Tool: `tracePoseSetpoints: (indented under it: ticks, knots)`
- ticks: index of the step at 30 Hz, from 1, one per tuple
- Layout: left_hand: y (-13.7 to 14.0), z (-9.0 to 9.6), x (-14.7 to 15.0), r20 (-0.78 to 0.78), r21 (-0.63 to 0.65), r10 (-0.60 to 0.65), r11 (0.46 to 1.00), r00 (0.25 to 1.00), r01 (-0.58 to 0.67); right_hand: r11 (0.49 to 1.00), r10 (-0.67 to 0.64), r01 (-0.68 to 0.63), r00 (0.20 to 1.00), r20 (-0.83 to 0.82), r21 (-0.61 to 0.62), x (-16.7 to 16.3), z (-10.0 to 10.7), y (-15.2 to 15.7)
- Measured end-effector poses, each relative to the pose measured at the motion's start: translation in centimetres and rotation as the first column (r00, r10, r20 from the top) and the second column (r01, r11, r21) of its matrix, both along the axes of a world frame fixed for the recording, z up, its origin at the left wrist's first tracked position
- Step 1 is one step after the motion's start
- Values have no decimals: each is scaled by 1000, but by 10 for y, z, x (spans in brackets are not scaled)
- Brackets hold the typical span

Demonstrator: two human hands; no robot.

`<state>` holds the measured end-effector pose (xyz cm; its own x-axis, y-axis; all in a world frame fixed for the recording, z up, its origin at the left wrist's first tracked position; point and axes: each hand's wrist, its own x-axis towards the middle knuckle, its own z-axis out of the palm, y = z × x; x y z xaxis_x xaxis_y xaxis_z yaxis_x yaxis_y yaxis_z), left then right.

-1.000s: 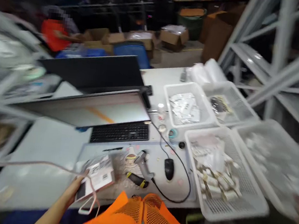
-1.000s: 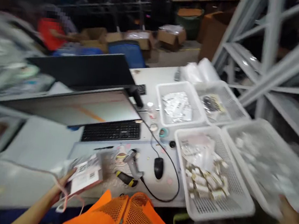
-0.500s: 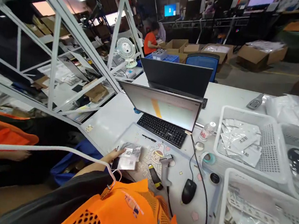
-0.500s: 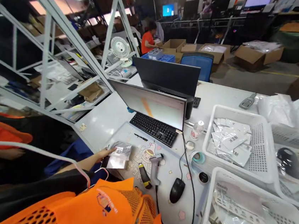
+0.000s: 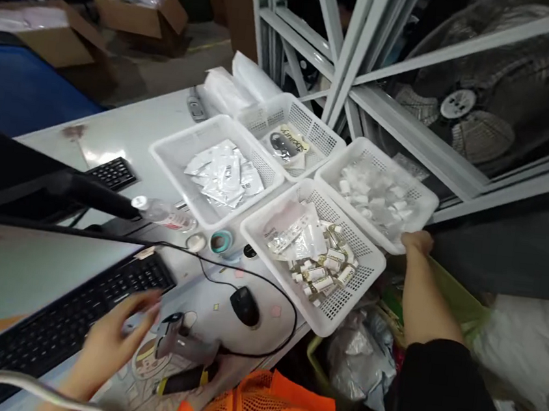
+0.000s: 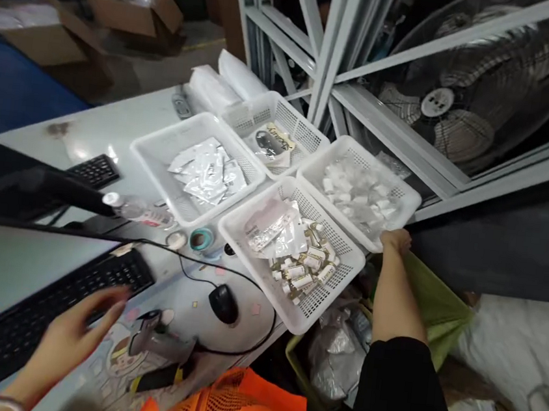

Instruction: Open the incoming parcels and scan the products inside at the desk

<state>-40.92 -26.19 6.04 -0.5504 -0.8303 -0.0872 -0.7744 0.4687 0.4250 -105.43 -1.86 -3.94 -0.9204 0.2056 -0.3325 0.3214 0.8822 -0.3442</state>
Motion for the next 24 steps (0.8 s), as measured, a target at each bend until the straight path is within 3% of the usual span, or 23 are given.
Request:
tracePoseSetpoints:
  ticks: [2, 4, 7, 9, 12, 15, 20, 24]
  knots:
    - [-32, -13, -107, -107, 82, -199, 975, 974, 209, 999, -38, 38, 999, -2, -17, -8, -18, 0]
    - [-57, -25, -222, -199, 91, -316, 936, 927, 339, 997, -50, 49, 998, -23, -58, -10, -29, 0]
    - [-75, -45, -364, -222, 59, -351, 926, 910, 372, 988, -68, 59, 996, -56, -140, -9, -32, 10]
    - [-76, -60, -424, -85, 71, -298, 950, 951, 304, 974, -84, 68, 994, -63, -214, -9, -31, 19]
    - [-72, -84, -465, 13, 86, -252, 964, 968, 250, 923, -123, 103, 992, -31, -370, -9, -28, 28]
    - [-68, -101, -474, 61, 91, -229, 971, 972, 223, 812, -161, 164, 985, 54, -561, -4, -26, 28]
    - [-69, -108, -476, 105, 100, -223, 972, 969, 212, 612, -256, 250, 960, 110, -750, 9, -17, 21]
    - [-73, -107, -480, 128, 68, -208, 977, 970, 200, 536, -316, 252, 945, 86, -806, 15, -6, 21]
